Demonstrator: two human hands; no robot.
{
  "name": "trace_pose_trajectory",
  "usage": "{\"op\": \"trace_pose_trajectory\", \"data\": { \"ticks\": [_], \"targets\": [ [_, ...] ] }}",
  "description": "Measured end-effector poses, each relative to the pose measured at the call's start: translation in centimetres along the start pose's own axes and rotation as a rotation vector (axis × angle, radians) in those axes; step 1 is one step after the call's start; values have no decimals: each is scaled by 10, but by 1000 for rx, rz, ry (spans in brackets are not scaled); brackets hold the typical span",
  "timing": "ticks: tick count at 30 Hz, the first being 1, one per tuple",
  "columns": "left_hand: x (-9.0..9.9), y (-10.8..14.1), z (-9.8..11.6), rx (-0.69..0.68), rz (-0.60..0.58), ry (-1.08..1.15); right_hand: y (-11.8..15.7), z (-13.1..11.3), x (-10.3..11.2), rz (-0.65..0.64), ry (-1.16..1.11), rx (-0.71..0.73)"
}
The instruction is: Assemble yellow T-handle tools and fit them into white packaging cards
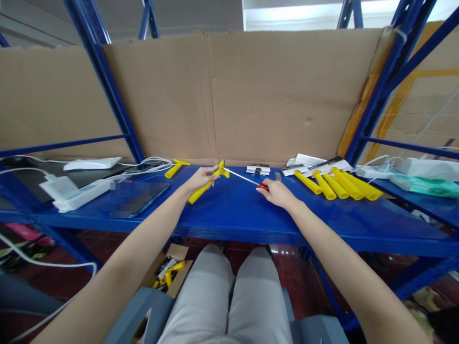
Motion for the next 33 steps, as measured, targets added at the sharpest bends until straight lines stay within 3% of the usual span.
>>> {"op": "trace_pose_trajectory", "data": {
  "ticks": [5,13,18,24,28,33],
  "targets": [
    [0,0,1,-17,-1,11,1,3,6,73,68,-2],
    [1,-1,0,-6,10,-3,3,-3,10,17,308,5],
    [0,-2,0,-23,14,-28,2,-4,6,-29,237,24],
    [0,2,6,-24,22,-44,3,0,9,61,111,36],
    [-4,7,13,-36,-7,-10,10,0,12,94,194,36],
    [-10,6,15,-68,-24,-13,21,-2,11,19,267,-11]
  ]
}}
Point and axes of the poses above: each hand's wrist, its own y-axis away from the middle knuckle, its own x-axis out of the back of the hand, z = x × y, the point moved 9 cm from there along -y, towards the middle knuckle, and after that the axes turned 9 degrees about x, right-handed, at the moved point
